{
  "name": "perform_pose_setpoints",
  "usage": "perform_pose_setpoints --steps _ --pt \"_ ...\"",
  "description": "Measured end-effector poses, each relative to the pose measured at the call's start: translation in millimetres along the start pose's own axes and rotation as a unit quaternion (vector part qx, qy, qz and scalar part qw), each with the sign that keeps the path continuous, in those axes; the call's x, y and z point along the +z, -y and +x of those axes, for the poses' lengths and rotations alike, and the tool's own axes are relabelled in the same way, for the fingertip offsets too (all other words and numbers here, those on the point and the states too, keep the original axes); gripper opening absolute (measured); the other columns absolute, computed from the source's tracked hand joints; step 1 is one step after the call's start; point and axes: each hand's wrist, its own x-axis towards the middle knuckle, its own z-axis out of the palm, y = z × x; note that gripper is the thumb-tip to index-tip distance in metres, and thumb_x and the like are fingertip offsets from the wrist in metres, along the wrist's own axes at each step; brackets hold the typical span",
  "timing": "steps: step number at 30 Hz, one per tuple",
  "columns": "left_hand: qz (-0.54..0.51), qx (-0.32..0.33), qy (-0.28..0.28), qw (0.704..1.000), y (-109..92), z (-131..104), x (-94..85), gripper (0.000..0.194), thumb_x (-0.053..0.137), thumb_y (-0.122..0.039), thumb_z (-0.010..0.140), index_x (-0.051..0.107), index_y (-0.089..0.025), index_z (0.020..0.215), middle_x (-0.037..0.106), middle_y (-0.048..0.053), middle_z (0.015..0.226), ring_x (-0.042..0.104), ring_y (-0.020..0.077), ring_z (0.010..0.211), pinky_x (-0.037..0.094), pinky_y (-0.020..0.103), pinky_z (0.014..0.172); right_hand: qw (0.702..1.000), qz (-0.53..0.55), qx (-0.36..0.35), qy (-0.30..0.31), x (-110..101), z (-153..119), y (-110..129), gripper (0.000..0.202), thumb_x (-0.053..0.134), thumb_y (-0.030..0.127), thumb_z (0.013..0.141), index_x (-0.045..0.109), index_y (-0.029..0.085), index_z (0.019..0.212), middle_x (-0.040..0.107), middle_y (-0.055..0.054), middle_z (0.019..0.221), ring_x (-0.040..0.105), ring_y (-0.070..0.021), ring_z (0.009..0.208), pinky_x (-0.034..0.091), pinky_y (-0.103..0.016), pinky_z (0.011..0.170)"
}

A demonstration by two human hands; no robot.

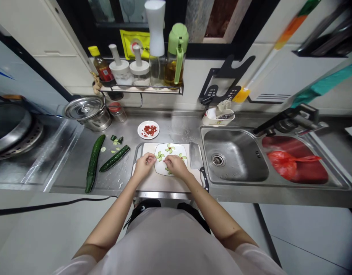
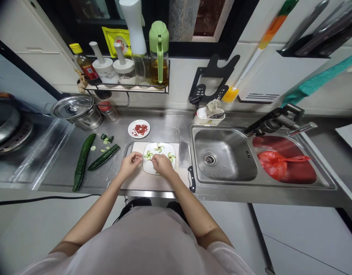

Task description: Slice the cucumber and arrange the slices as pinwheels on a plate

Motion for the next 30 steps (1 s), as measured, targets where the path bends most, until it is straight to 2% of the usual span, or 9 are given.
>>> perform_pose_setpoints --steps 3,9,18,30 --pt "0.070 -0.022 -0.041 0.996 5.5 15.2 -2.9 0.017 0.060 -0.032 0.083 0.066 -0.020 0.093 0.064 -0.001 0.074 0.055 0.0128 0.065 0.042 0.025 0.067 0.999 -0.041 0.029 0.012 1.5 18.8 -0.2 0.018 0.047 0.023 0.095 0.065 0.019 0.096 0.069 -0.005 0.095 0.056 -0.0192 0.092 0.033 -0.025 0.070" --pt "0.136 -0.033 -0.027 0.990 3.4 31.9 3.9 0.015 0.061 -0.027 0.081 0.067 -0.021 0.093 0.067 0.000 0.083 0.058 0.0139 0.068 0.040 0.025 0.066 0.994 -0.091 0.040 0.046 10.6 39.2 1.1 0.023 0.043 0.022 0.097 0.065 0.018 0.102 0.070 -0.007 0.103 0.058 -0.0186 0.094 0.034 -0.025 0.071" --pt "0.171 -0.028 0.003 0.985 6.0 44.7 13.9 0.010 0.063 -0.024 0.081 0.065 -0.021 0.090 0.069 0.001 0.086 0.060 0.0165 0.078 0.040 0.027 0.072 0.990 -0.124 0.032 0.058 16.8 47.1 3.8 0.026 0.039 0.024 0.099 0.064 0.018 0.104 0.069 -0.008 0.106 0.058 -0.0190 0.096 0.034 -0.026 0.071" --pt "0.230 -0.037 0.036 0.972 5.5 49.5 24.6 0.007 0.063 -0.021 0.080 0.066 -0.023 0.086 0.069 0.002 0.087 0.060 0.0191 0.089 0.041 0.029 0.080 0.988 -0.131 0.042 0.072 23.1 51.3 0.5 0.027 0.038 0.023 0.099 0.064 0.019 0.103 0.068 -0.008 0.105 0.057 -0.0188 0.096 0.034 -0.026 0.071"
